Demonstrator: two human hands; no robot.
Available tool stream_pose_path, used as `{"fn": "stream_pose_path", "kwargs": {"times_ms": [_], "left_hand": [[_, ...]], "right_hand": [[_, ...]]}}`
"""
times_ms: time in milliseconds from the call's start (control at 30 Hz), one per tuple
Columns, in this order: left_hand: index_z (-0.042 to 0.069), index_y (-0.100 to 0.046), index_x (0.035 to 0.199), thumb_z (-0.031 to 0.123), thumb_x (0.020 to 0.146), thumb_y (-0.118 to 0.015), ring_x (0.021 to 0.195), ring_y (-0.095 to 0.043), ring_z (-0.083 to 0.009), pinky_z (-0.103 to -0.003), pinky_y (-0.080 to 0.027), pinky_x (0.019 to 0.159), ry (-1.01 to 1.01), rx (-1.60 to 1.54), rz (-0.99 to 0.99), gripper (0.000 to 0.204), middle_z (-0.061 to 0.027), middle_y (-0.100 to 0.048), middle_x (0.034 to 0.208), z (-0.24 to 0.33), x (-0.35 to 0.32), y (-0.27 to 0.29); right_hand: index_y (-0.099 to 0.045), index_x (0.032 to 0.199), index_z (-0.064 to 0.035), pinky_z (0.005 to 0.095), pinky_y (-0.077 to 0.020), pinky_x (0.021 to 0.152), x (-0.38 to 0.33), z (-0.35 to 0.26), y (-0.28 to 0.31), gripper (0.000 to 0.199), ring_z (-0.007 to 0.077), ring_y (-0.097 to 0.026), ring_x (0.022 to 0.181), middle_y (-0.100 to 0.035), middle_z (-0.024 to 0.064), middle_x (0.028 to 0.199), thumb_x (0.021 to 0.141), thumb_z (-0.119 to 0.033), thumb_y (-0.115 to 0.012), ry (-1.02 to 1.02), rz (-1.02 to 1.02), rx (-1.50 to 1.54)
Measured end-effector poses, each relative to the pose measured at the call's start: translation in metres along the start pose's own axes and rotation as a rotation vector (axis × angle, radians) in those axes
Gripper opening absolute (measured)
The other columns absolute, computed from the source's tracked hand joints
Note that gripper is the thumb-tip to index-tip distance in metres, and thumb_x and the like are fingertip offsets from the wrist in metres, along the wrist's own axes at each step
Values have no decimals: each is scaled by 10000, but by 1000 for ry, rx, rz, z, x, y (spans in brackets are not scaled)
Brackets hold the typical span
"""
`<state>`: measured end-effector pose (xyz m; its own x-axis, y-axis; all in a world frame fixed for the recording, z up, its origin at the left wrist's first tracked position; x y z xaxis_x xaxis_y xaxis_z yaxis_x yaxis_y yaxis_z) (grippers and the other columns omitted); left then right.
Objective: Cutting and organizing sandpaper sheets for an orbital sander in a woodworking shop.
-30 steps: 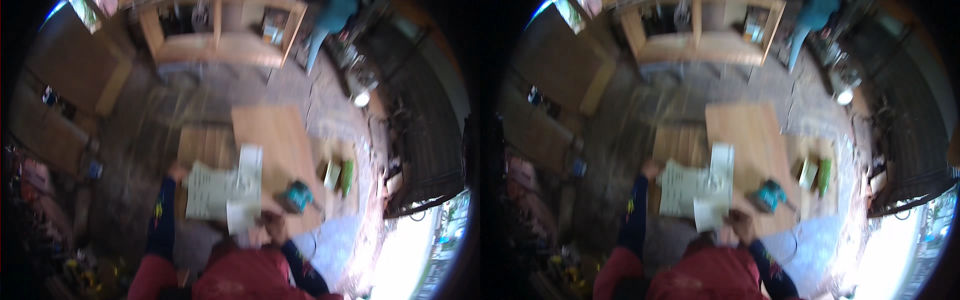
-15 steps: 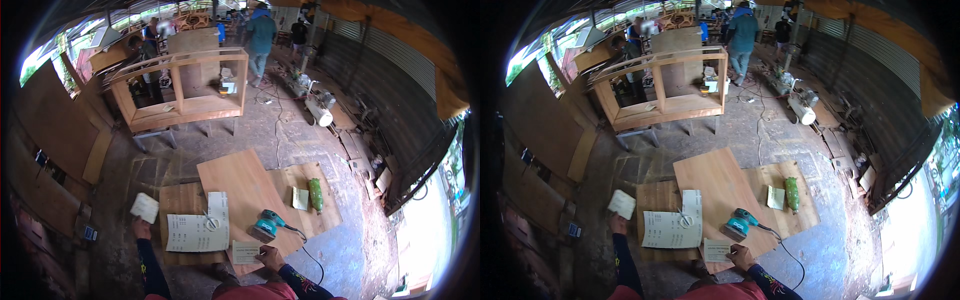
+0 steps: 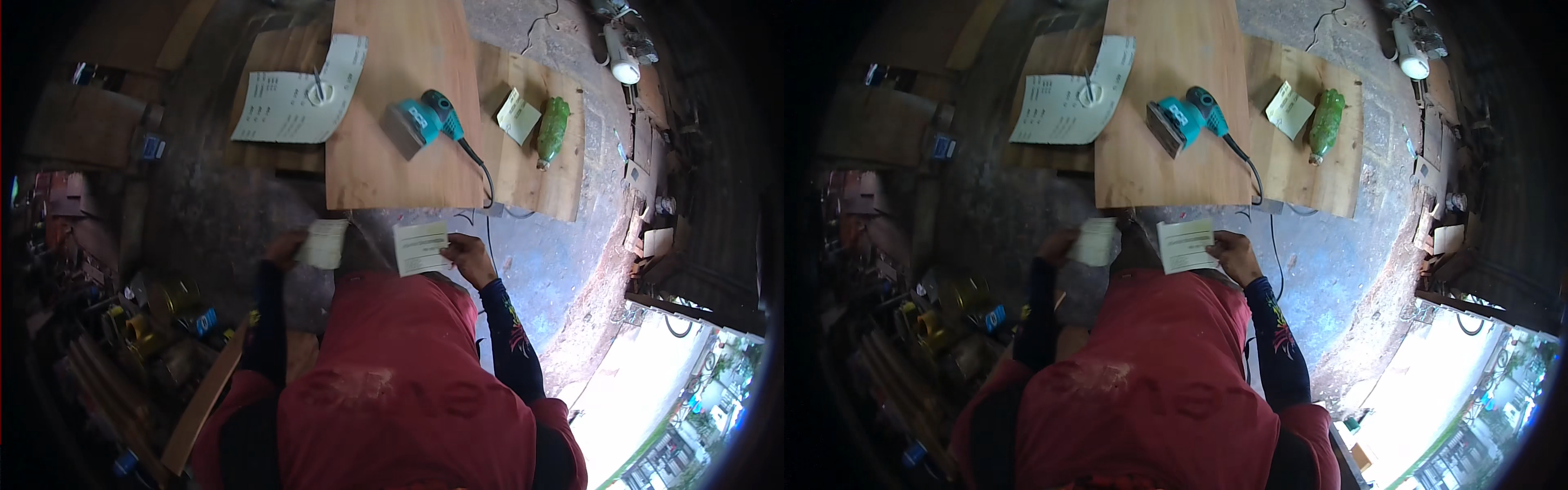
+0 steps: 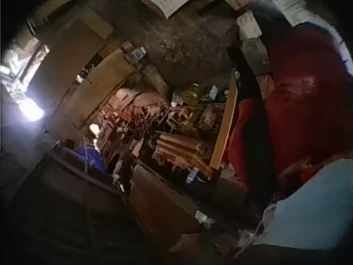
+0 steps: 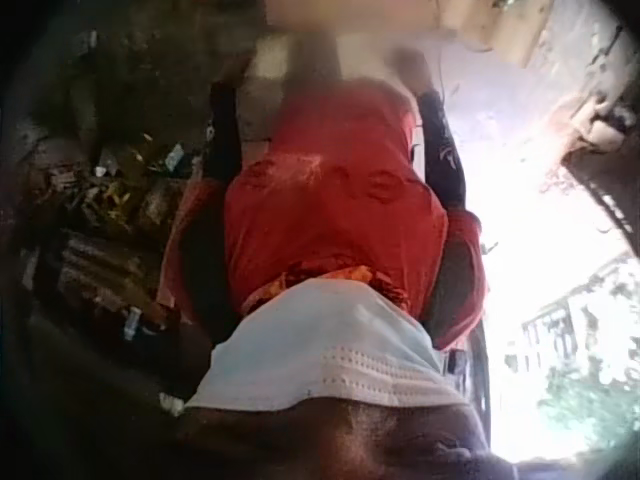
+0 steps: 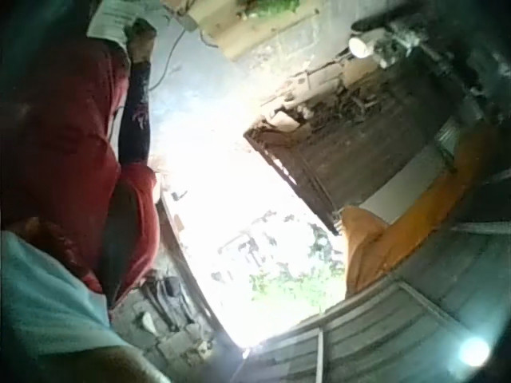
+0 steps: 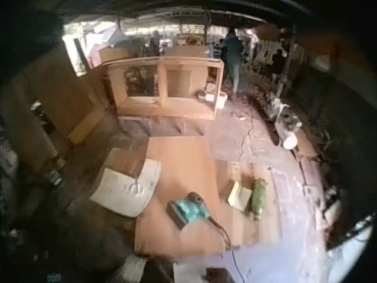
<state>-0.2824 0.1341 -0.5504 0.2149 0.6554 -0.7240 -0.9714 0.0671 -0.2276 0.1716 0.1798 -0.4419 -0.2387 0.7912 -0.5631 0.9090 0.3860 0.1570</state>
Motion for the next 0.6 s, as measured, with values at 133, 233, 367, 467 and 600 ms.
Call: {"fn": "stream_pose_path", "kwargs": {"times_ms": [133,233,367,467,600], "left_hand": [[12,-609,1217,129,928,-588,1029,-655,-252,-399,-537,868,-47,-615,96,311,-108,-665,1129,-110,86,-102],[80,-629,1148,122,947,-592,917,-652,-219,-360,-538,757,28,-785,183,209,-59,-661,1029,-92,145,-184],[132,-621,955,113,941,-590,702,-545,-111,-303,-448,586,-187,-886,310,39,14,-598,826,-118,202,-165],[128,-617,907,96,908,-601,661,-526,-105,-297,-432,562,-220,-703,392,36,14,-581,776,-120,176,-181],[61,-637,1007,59,856,-599,738,-609,-179,-323,-496,637,-101,-929,533,155,-37,-616,835,-206,102,-167]], "right_hand": [[-670,1164,47,270,-494,582,-40,84,30,327,123,-626,697,-702,65,842,881,-117,-680,-135,153,49],[-678,1156,45,272,-490,597,-69,118,49,303,99,-610,670,-706,58,813,883,-88,-672,-194,259,63],[-677,1187,10,245,-433,520,-55,134,29,344,93,-597,650,-676,34,788,868,-117,-670,-286,220,87],[-680,1145,43,250,-405,502,-36,152,11,325,90,-538,582,-658,33,743,873,-134,-685,-315,196,89],[-671,1114,73,269,-483,529,5,134,-33,306,126,-575,590,-656,62,759,894,-140,-677,-253,25,-14]]}}
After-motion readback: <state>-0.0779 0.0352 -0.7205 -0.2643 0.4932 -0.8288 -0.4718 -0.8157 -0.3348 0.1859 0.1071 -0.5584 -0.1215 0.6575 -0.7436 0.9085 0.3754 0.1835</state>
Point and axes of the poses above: each hand's wrist, its own x-axis towards the middle knuckle, its own y-axis out of the back of the hand, z = x × y, the point moved 6 cm from there along x, towards the middle knuckle
